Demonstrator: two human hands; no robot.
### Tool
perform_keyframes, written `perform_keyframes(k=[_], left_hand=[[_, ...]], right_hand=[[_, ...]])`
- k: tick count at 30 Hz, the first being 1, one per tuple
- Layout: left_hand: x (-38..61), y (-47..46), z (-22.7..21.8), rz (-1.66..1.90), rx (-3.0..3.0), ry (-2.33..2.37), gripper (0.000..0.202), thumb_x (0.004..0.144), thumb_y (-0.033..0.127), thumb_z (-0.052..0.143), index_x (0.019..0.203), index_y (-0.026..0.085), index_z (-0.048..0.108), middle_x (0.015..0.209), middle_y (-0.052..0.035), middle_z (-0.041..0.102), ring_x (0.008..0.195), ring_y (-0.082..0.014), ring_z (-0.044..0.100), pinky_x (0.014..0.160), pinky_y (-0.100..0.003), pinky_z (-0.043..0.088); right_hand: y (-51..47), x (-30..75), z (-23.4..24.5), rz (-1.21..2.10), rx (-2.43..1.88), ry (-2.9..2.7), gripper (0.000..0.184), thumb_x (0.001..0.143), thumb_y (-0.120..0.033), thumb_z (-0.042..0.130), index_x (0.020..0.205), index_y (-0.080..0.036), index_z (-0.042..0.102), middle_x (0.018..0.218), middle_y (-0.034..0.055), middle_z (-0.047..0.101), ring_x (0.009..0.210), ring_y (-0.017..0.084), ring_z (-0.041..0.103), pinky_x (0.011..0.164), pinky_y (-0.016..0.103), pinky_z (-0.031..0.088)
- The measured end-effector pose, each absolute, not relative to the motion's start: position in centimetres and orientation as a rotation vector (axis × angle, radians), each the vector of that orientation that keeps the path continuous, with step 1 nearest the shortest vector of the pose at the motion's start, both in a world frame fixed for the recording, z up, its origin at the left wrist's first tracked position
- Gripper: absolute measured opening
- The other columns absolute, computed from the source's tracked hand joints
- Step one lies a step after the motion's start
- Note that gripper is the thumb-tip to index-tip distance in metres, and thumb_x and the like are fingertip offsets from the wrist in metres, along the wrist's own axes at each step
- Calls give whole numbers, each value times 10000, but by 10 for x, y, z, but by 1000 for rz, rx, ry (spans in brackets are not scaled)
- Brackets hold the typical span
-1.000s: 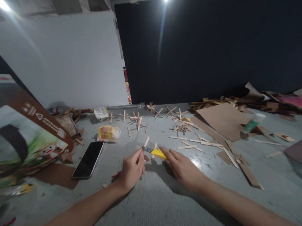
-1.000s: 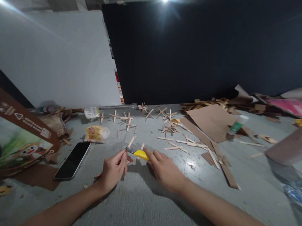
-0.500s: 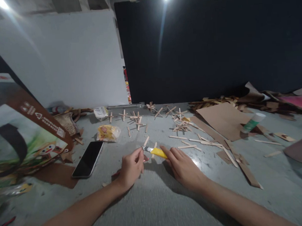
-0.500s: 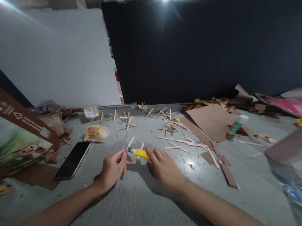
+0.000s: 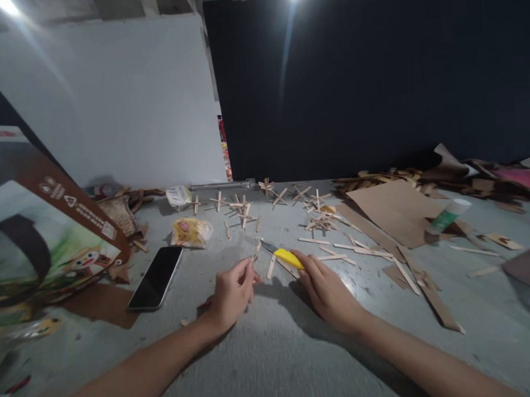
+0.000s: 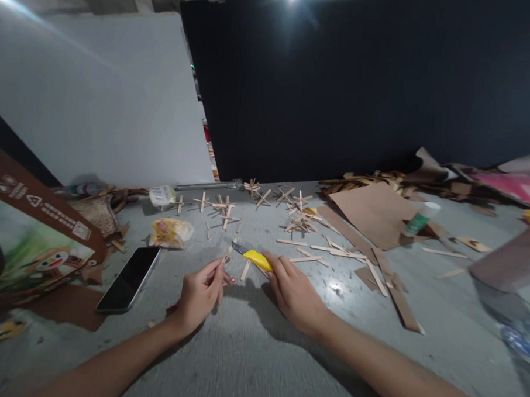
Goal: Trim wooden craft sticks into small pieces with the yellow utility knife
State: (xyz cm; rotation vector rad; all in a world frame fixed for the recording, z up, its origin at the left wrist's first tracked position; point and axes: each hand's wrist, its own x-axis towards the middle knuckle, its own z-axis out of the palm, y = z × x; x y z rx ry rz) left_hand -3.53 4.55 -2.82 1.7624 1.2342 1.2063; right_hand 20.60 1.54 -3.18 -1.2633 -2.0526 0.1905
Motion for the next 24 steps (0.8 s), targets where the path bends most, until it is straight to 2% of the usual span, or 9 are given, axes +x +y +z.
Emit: perform_keyframes(k=[4, 8, 10, 13, 15, 16, 21, 24], left_hand=[[-36, 45, -26, 1187, 1758, 1229, 398, 989, 500, 552, 999, 148, 738, 669, -18, 715, 352, -64, 506, 405, -186, 419], [-39, 45, -28, 1156, 1756, 1234, 362, 1014, 448, 527, 1041, 143, 721, 672, -16, 711, 357, -71, 504, 389, -182, 388], [-40, 47, -30, 1147, 1799, 1233, 332, 1034, 394, 502, 1069, 148, 722, 688, -15, 713, 385, -80, 526, 410, -185, 410], [-41, 49, -31, 1216, 2027, 1169, 243, 1021, 289, 544, 1023, 175, 759, 850, -62, 751, 667, -139, 689, 620, -226, 553], [-41, 50, -30, 1259, 2210, 1096, 204, 1001, 232, 587, 988, 191, 786, 963, -87, 741, 876, -178, 705, 776, -274, 582], [-41, 51, -30, 1255, 2281, 1061, 199, 999, 216, 598, 977, 197, 795, 972, -87, 726, 913, -186, 690, 809, -288, 579], [-40, 55, -33, 1098, 2377, 1030, 252, 1028, 241, 588, 904, 204, 804, 812, -57, 676, 869, -203, 633, 807, -310, 549], [-43, 56, -38, 1020, 2283, 1157, 291, 1051, 242, 519, 967, 205, 795, 850, -61, 703, 840, -197, 647, 791, -310, 546]], right_hand=[[13, 208, -33, 301, -1287, -1929, 434, 1087, -368, 402, 1484, -201, 458, 1293, 171, 728, 1052, 298, 755, 851, 394, 604], [10, 209, -29, 455, -1308, -1962, 405, 1080, -394, 408, 1402, -183, 534, 1043, 122, 795, 799, 255, 768, 733, 339, 584], [9, 208, -27, 475, -1285, -2009, 391, 1078, -392, 401, 1363, -186, 572, 990, 110, 797, 771, 247, 763, 722, 327, 572], [10, 208, -26, 446, -1280, -2026, 385, 1074, -389, 395, 1330, -192, 605, 918, 96, 793, 737, 242, 753, 699, 316, 555], [10, 208, -26, 437, -1308, -2014, 388, 1075, -399, 386, 1298, -186, 621, 830, 78, 776, 680, 238, 736, 658, 307, 537], [11, 208, -26, 437, -1326, -2007, 392, 1075, -409, 381, 1278, -182, 628, 789, 69, 765, 654, 235, 726, 639, 303, 526], [12, 207, -25, 447, -1374, -1972, 422, 1071, -445, 361, 1233, -171, 638, 738, 60, 741, 616, 230, 710, 617, 298, 501], [11, 206, -23, 448, -1398, -1937, 443, 1066, -464, 348, 1224, -171, 640, 704, 54, 726, 614, 237, 712, 610, 299, 499]])
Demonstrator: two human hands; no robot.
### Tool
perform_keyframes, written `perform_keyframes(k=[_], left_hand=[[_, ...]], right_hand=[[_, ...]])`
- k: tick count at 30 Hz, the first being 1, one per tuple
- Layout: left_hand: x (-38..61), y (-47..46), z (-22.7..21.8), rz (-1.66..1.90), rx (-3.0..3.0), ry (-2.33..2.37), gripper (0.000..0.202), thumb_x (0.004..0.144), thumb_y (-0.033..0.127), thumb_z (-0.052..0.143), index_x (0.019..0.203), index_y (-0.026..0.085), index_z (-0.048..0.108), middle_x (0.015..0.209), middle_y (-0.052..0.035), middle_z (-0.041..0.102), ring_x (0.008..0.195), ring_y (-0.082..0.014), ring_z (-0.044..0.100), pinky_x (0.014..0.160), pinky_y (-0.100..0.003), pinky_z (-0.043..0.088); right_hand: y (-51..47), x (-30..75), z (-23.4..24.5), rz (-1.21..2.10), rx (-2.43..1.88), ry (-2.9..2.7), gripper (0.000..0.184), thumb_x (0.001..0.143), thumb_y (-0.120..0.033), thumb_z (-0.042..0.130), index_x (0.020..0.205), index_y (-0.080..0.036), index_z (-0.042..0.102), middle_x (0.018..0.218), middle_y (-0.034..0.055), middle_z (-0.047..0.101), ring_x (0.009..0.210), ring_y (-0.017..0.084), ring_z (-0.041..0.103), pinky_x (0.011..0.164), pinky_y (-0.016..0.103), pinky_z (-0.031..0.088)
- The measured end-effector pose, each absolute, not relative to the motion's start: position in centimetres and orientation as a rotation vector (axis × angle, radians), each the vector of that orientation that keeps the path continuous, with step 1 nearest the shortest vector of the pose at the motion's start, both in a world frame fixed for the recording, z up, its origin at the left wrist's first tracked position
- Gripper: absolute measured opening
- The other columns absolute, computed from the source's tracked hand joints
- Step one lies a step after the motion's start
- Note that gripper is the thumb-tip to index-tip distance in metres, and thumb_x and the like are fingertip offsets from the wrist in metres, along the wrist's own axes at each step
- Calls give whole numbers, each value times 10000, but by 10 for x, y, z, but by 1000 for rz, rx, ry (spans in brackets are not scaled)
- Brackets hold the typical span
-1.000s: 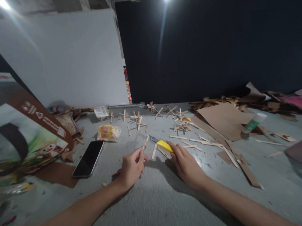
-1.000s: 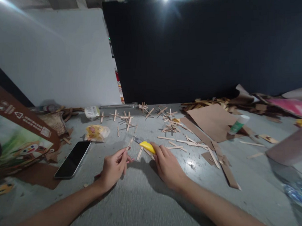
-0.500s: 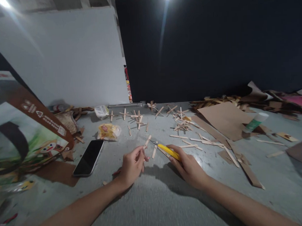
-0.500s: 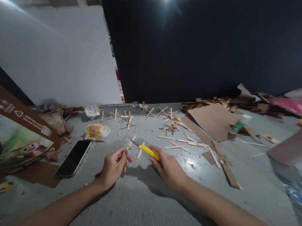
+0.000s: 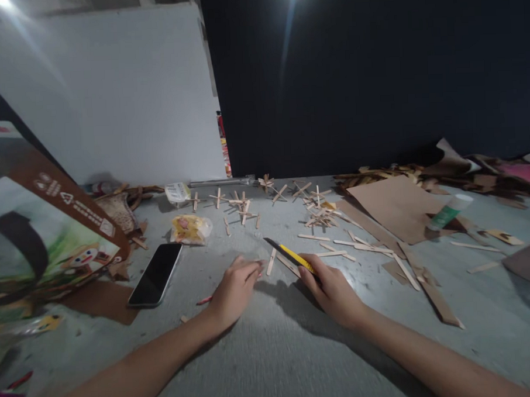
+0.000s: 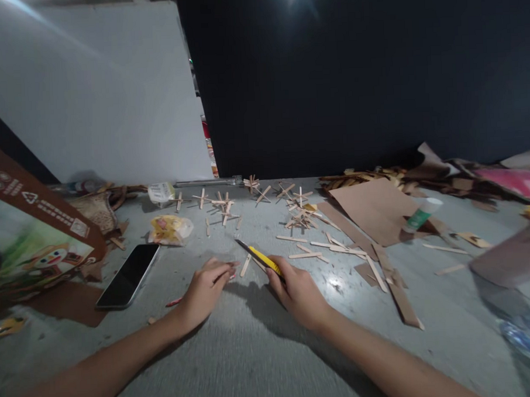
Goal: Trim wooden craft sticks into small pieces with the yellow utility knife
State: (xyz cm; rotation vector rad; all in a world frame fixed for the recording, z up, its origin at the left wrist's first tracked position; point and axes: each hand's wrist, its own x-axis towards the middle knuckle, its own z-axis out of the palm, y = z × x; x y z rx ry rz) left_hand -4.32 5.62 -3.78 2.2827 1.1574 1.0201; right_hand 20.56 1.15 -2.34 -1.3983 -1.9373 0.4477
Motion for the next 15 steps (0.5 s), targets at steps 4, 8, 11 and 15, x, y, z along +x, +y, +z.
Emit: perform_keyframes(k=[4, 8, 11, 15], left_hand=[[-46, 55, -42, 1002, 2169, 1326, 320, 1056, 212, 424, 1132, 192, 734, 1020, -95, 723, 924, -207, 693, 836, -338, 574], [-45, 55, -44, 1020, 2124, 1447, 335, 1033, 171, 387, 1253, 174, 639, 1166, -153, 719, 1059, -241, 702, 917, -395, 571], [-44, 56, -41, 1010, 2025, 1567, 272, 1020, 218, 435, 1248, 193, 582, 1003, -108, 724, 904, -226, 713, 798, -347, 561], [-42, 57, -34, 1075, 1793, 1632, 126, 1013, 335, 499, 1096, 241, 506, 708, 25, 614, 650, -181, 645, 632, -263, 469]], right_hand=[[12, 205, -22, 459, -1417, -1916, 449, 1057, -480, 345, 1202, -175, 642, 696, 54, 724, 626, 242, 718, 605, 298, 498], [12, 206, -23, 470, -1430, -1918, 444, 1058, -483, 346, 1188, -185, 647, 686, 47, 717, 621, 237, 712, 607, 293, 491], [11, 206, -24, 466, -1432, -1925, 443, 1060, -480, 346, 1185, -183, 650, 655, 36, 700, 594, 233, 697, 596, 289, 477], [11, 205, -24, 456, -1422, -1939, 425, 1059, -463, 356, 1181, -181, 651, 649, 35, 699, 573, 232, 690, 584, 287, 466]])
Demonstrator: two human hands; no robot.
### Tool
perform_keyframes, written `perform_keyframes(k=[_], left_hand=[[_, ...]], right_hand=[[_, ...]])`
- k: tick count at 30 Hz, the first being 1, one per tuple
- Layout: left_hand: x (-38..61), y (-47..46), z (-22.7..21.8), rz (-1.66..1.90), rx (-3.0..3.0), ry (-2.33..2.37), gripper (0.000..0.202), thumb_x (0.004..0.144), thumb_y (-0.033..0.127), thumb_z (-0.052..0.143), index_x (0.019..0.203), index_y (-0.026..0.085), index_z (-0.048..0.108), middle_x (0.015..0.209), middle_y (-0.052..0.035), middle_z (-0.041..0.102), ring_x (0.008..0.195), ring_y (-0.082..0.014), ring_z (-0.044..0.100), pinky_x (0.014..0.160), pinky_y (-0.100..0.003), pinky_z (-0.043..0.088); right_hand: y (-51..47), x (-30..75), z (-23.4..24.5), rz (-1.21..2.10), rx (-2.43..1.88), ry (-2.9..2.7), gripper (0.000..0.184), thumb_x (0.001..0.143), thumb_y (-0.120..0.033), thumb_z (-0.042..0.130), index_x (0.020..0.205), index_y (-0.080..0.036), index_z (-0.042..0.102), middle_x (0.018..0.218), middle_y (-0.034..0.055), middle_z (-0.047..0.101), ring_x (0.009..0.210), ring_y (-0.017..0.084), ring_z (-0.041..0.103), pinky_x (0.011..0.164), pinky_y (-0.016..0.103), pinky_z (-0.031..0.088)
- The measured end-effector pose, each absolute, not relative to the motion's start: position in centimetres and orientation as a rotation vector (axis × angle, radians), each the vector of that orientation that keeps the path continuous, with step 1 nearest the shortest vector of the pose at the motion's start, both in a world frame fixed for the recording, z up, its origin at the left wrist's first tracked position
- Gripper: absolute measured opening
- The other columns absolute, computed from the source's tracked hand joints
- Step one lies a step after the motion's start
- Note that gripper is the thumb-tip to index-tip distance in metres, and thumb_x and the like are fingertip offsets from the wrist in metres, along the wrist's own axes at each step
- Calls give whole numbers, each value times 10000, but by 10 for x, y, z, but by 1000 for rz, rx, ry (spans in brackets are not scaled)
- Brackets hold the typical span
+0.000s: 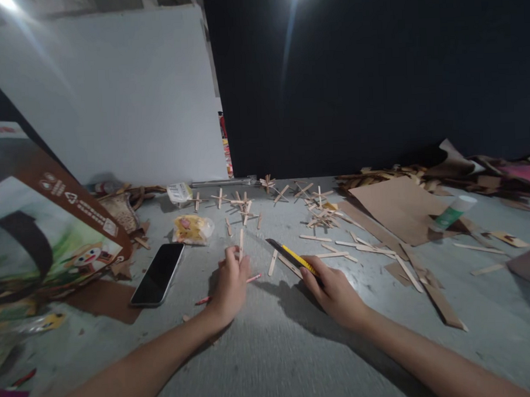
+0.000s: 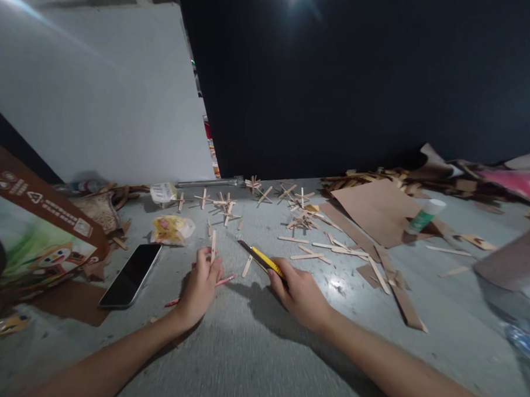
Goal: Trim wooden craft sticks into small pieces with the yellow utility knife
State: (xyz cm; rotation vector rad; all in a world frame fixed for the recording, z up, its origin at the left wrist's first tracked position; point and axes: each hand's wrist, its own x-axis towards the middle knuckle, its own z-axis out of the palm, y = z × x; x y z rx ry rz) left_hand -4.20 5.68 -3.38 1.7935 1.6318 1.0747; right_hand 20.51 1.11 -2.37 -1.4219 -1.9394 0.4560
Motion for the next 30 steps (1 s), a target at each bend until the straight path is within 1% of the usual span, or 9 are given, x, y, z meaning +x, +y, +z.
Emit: perform_keyframes(k=[3, 6, 10, 12, 15, 17, 22, 26, 30], left_hand=[[-39, 56, -28, 1155, 1696, 1520, 125, 1006, 376, 502, 1025, 263, 451, 614, 74, 529, 595, -168, 603, 584, -234, 423], [-37, 54, -23, 1172, 1641, 1464, 124, 1007, 376, 487, 1054, 261, 471, 572, 93, 493, 548, -159, 569, 563, -230, 408], [-35, 52, -17, 1170, 1653, 1472, 183, 999, 334, 467, 1143, 239, 528, 558, 89, 516, 524, -155, 554, 554, -236, 397], [-35, 52, -15, 1172, 1661, 1470, 232, 1001, 348, 456, 1185, 235, 539, 566, 84, 535, 528, -156, 559, 558, -243, 395], [-35, 51, -14, 1148, 1628, 1446, 242, 1007, 375, 437, 1187, 238, 522, 566, 86, 546, 536, -161, 572, 567, -250, 407], [-34, 52, -15, 1135, 1605, 1431, 219, 1007, 372, 427, 1166, 242, 501, 562, 89, 546, 545, -164, 575, 581, -256, 428], [-35, 54, -21, 1153, 1573, 1420, 120, 1005, 376, 417, 1013, 260, 447, 543, 95, 528, 524, -160, 551, 581, -256, 434], [-36, 54, -24, 1151, 1561, 1371, 156, 1006, 421, 433, 976, 268, 420, 547, 98, 537, 532, -157, 566, 589, -254, 446], [-37, 53, -24, 1148, 1557, 1367, 212, 995, 470, 473, 959, 269, 416, 527, 111, 507, 469, -144, 519, 540, -244, 405]], right_hand=[[11, 205, -23, 460, -1420, -1947, 415, 1061, -455, 368, 1189, -180, 650, 644, 33, 699, 559, 232, 686, 580, 288, 460], [11, 205, -22, 471, -1416, -1954, 403, 1063, -454, 376, 1185, -186, 651, 639, 28, 698, 548, 226, 679, 571, 283, 452], [11, 206, -23, 477, -1417, -1964, 406, 1065, -458, 377, 1189, -186, 651, 659, 33, 709, 555, 222, 681, 570, 281, 447], [11, 206, -24, 481, -1419, -1969, 416, 1068, -463, 367, 1198, -185, 647, 683, 39, 721, 564, 222, 685, 572, 283, 449], [11, 205, -23, 481, -1417, -1975, 432, 1068, -469, 352, 1203, -181, 644, 708, 49, 731, 584, 227, 697, 584, 289, 457], [11, 205, -23, 484, -1418, -1980, 431, 1066, -466, 351, 1200, -178, 643, 712, 51, 732, 594, 229, 703, 593, 291, 465], [10, 205, -21, 499, -1416, -1981, 430, 1063, -458, 353, 1193, -172, 646, 712, 55, 731, 586, 227, 698, 586, 290, 465], [10, 205, -21, 496, -1421, -1993, 416, 1067, -459, 363, 1196, -182, 647, 705, 50, 730, 579, 221, 689, 581, 288, 446], [11, 205, -21, 493, -1412, -2001, 404, 1069, -461, 363, 1186, -196, 644, 691, 41, 724, 552, 212, 670, 567, 286, 428]])
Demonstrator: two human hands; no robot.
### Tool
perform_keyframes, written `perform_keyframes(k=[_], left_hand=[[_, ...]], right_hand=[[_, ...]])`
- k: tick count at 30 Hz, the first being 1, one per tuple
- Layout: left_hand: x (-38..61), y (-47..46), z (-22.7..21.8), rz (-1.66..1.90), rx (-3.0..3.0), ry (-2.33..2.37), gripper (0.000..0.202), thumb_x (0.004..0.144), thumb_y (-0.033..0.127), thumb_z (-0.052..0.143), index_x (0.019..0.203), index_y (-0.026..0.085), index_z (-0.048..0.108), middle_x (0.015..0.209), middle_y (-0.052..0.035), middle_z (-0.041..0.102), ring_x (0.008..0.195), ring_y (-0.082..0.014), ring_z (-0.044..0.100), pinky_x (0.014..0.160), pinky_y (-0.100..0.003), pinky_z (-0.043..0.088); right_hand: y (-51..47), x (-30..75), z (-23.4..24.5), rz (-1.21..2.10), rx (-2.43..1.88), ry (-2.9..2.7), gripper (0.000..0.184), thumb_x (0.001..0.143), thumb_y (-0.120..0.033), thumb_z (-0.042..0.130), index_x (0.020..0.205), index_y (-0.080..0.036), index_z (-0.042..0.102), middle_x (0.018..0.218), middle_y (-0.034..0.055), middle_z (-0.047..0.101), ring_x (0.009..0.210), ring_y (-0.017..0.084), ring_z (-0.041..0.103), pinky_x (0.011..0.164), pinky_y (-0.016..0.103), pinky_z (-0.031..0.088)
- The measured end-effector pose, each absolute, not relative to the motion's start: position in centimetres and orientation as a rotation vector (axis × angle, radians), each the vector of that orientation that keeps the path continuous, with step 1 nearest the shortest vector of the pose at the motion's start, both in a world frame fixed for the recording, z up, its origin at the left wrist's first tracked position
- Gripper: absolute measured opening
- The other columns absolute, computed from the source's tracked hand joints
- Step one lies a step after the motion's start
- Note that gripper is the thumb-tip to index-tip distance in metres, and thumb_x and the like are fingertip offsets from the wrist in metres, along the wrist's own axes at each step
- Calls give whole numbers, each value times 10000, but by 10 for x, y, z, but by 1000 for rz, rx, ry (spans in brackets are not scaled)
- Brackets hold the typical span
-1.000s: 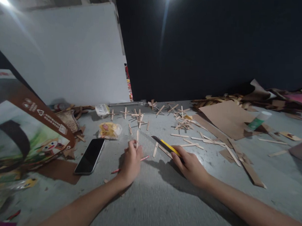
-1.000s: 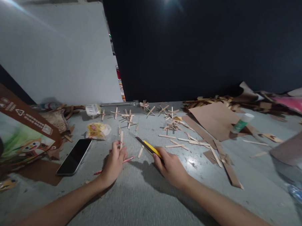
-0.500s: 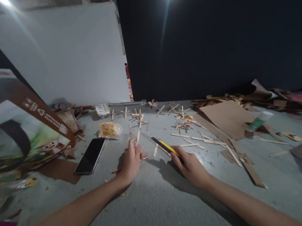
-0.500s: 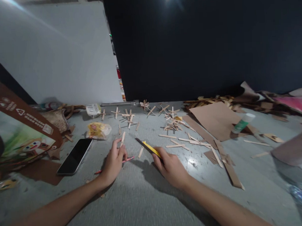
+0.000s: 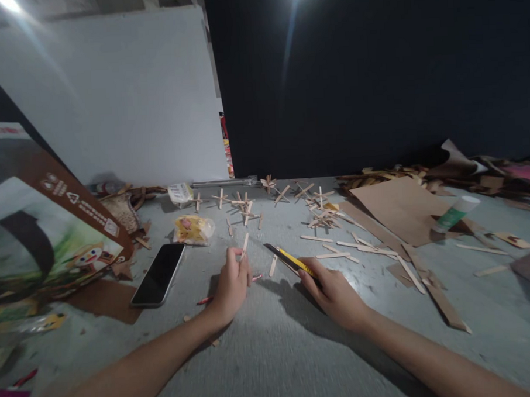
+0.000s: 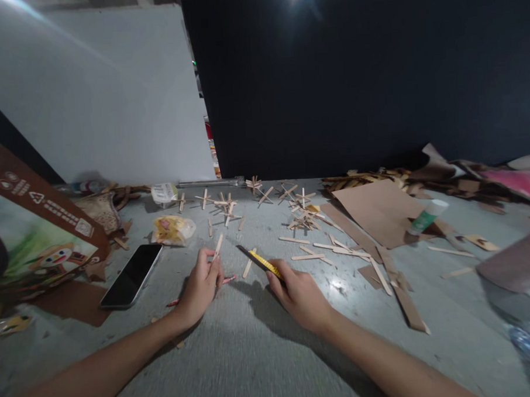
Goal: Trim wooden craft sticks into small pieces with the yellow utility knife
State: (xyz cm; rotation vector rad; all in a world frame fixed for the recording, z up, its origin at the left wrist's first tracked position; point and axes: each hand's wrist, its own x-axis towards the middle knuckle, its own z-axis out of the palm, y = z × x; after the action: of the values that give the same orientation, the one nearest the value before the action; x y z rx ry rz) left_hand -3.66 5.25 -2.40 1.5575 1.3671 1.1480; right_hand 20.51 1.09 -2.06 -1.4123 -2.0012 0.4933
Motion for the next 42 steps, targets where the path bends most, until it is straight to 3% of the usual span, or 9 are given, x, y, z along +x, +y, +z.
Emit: perform_keyframes(k=[8, 16, 23, 31, 36, 42], left_hand=[[-34, 49, -17, 1115, 1531, 1360, 297, 995, 449, 468, 1222, 258, 444, 515, 137, 506, 415, -132, 474, 510, -231, 387], [-34, 49, -15, 1095, 1500, 1248, 295, 966, 536, 478, 1047, 253, 449, 500, 124, 476, 448, -135, 459, 540, -251, 395], [-35, 49, -14, 1069, 1463, 1140, 315, 938, 554, 521, 1014, 258, 445, 572, 105, 514, 449, -109, 395, 501, -240, 333], [-35, 52, -17, 1111, 1465, 1114, 314, 957, 557, 519, 953, 257, 427, 541, 115, 408, 496, -121, 410, 562, -249, 363], [-35, 52, -18, 1099, 1462, 1128, 335, 959, 573, 533, 979, 250, 445, 547, 116, 412, 484, -117, 391, 544, -238, 349], [-33, 50, -15, 1079, 1446, 1151, 401, 938, 598, 534, 1109, 242, 463, 541, 136, 413, 492, -119, 385, 601, -249, 427]], right_hand=[[11, 205, -20, 487, -1410, -2011, 411, 1073, -459, 347, 1181, -197, 645, 701, 44, 725, 556, 213, 667, 566, 287, 421], [11, 205, -21, 475, -1399, -2022, 373, 1071, -439, 368, 1159, -203, 643, 690, 37, 717, 563, 214, 679, 565, 285, 427], [11, 204, -20, 501, -1388, -2022, 403, 1074, -451, 349, 1190, -199, 642, 684, 32, 711, 562, 212, 677, 566, 285, 441], [10, 205, -20, 495, -1397, -2035, 418, 1078, -459, 347, 1188, -183, 641, 720, 47, 720, 588, 219, 683, 584, 293, 439], [11, 206, -22, 493, -1387, -2050, 395, 1081, -437, 344, 1170, -190, 639, 725, 55, 734, 580, 214, 686, 580, 289, 431], [10, 206, -21, 502, -1346, -2097, 422, 1082, -428, 345, 1247, -164, 630, 769, 77, 752, 636, 223, 714, 604, 286, 445]])
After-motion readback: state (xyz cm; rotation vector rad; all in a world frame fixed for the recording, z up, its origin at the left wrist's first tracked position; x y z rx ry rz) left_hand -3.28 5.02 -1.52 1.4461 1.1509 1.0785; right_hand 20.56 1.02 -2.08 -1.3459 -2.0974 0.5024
